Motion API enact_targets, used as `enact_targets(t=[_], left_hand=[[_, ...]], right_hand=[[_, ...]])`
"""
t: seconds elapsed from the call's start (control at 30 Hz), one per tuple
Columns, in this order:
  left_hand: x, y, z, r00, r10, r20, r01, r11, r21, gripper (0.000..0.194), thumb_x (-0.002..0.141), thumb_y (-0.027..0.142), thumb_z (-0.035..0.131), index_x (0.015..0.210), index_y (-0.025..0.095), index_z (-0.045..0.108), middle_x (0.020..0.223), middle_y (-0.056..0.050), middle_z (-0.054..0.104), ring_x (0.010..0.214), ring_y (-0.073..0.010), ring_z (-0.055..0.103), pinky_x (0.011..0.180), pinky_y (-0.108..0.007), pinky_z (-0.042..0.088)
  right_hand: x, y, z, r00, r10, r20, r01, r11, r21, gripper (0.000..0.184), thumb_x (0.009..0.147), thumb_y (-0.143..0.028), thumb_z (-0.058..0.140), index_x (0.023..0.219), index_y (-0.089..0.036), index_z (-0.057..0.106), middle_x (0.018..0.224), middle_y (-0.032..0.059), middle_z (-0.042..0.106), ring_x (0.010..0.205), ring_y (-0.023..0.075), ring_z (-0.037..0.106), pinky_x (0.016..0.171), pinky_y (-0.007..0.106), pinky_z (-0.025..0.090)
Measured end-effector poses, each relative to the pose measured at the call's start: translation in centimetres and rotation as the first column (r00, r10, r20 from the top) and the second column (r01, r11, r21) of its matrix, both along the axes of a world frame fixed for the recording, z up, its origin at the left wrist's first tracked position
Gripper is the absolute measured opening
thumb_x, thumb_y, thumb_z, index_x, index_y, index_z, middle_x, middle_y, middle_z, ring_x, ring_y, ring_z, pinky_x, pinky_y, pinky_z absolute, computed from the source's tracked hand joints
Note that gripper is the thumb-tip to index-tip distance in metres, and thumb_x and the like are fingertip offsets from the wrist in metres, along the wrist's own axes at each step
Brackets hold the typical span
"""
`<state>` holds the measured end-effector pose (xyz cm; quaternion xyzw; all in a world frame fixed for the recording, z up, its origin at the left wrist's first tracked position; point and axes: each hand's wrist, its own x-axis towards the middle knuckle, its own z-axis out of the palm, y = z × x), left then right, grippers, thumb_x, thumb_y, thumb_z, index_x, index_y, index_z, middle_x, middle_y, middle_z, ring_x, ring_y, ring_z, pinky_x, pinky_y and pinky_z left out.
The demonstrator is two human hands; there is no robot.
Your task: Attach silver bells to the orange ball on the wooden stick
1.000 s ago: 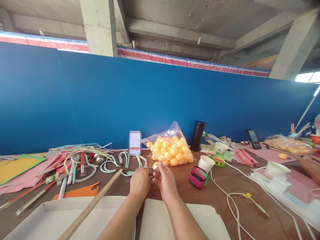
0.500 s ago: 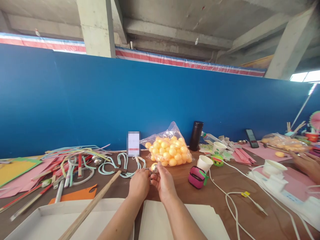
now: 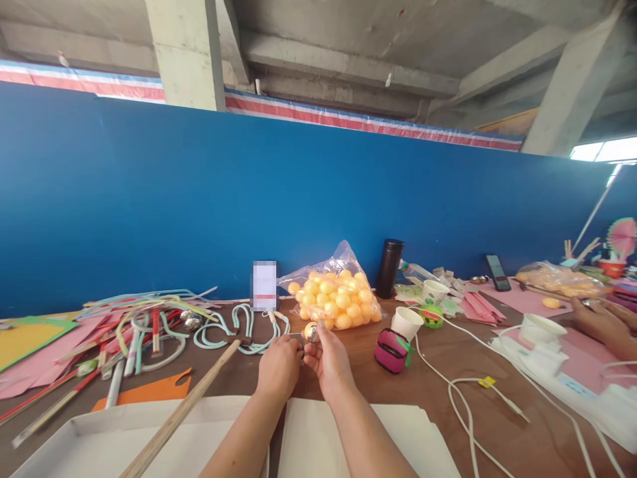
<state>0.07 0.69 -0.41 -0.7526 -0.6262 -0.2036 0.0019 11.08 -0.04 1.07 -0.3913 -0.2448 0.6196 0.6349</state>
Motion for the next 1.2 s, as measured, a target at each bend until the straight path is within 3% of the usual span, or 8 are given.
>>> enact_targets(t=[0.27,0.43,0.5,0.63,0.77,0.97,1.2], left_hand=[[0.0,-0.1,0.0,1.000,0.010,0.026,-0.012,0.998,0.060,0.022,0.084,0.021,0.041,0.070,0.019,0.058,0.081,-0.006,0.062,0.083,-0.0192,0.054,0.065,-0.029,0.034],[-0.4,-0.8,0.8,0.968,0.004,0.251,-0.031,0.994,0.105,0.019,0.083,0.024,0.045,0.072,0.020,0.060,0.080,-0.004,0.062,0.081,-0.0178,0.054,0.064,-0.027,0.035],[-0.7,-0.9,1.2,0.909,0.000,0.416,-0.033,0.997,0.072,0.017,0.082,0.027,0.046,0.077,0.021,0.061,0.083,-0.003,0.063,0.078,-0.0171,0.055,0.063,-0.027,0.036],[-1.4,-0.6,1.7,0.699,-0.057,0.713,0.089,0.996,-0.007,0.022,0.078,0.038,0.051,0.079,0.020,0.063,0.079,-0.002,0.065,0.071,-0.0172,0.057,0.066,-0.028,0.041],[-1.9,-0.4,1.8,0.544,-0.103,0.833,0.243,0.969,-0.039,0.025,0.073,0.042,0.057,0.073,0.017,0.064,0.072,-0.002,0.065,0.068,-0.0166,0.056,0.064,-0.027,0.041],[-2.1,-0.5,1.8,0.478,-0.051,0.877,0.341,0.931,-0.131,0.025,0.070,0.042,0.060,0.070,0.017,0.062,0.065,0.001,0.059,0.060,-0.0118,0.050,0.056,-0.023,0.037],[-2.0,-0.2,1.5,0.412,0.025,0.911,0.335,0.925,-0.177,0.030,0.068,0.045,0.061,0.072,0.015,0.062,0.064,0.000,0.059,0.053,-0.0103,0.048,0.051,-0.022,0.037]], right_hand=[[-0.1,0.0,0.2,0.999,-0.024,0.024,0.025,1.000,-0.019,0.041,0.070,-0.053,0.067,0.088,-0.016,0.062,0.077,0.0029,0.067,0.047,0.0070,0.058,0.035,0.015,0.048],[0.0,-0.1,0.3,0.999,-0.046,0.023,0.046,0.998,-0.031,0.042,0.069,-0.053,0.068,0.089,-0.016,0.063,0.074,0.0016,0.065,0.049,0.0080,0.059,0.037,0.015,0.049],[0.1,-0.2,0.4,0.998,-0.056,0.020,0.056,0.998,-0.035,0.041,0.069,-0.052,0.069,0.088,-0.016,0.063,0.074,0.0013,0.065,0.050,0.0084,0.059,0.037,0.015,0.049],[0.1,-0.1,0.2,0.999,-0.046,0.012,0.047,0.999,-0.025,0.039,0.069,-0.050,0.070,0.087,-0.017,0.064,0.074,0.0010,0.065,0.051,0.0086,0.060,0.038,0.016,0.049],[0.3,0.1,-0.2,0.999,-0.021,-0.024,0.022,1.000,0.019,0.040,0.068,-0.050,0.070,0.089,-0.017,0.064,0.080,0.0028,0.067,0.054,0.0095,0.061,0.040,0.017,0.051],[0.1,0.0,-0.1,1.000,0.015,-0.026,-0.014,0.999,0.046,0.040,0.069,-0.049,0.070,0.089,-0.015,0.064,0.075,0.0041,0.067,0.056,0.0118,0.063,0.041,0.017,0.051],[-0.2,0.1,-0.3,0.999,0.022,0.026,-0.024,0.995,0.102,0.041,0.067,-0.051,0.071,0.082,-0.014,0.064,0.067,0.0032,0.066,0.055,0.0130,0.063,0.045,0.019,0.053]])
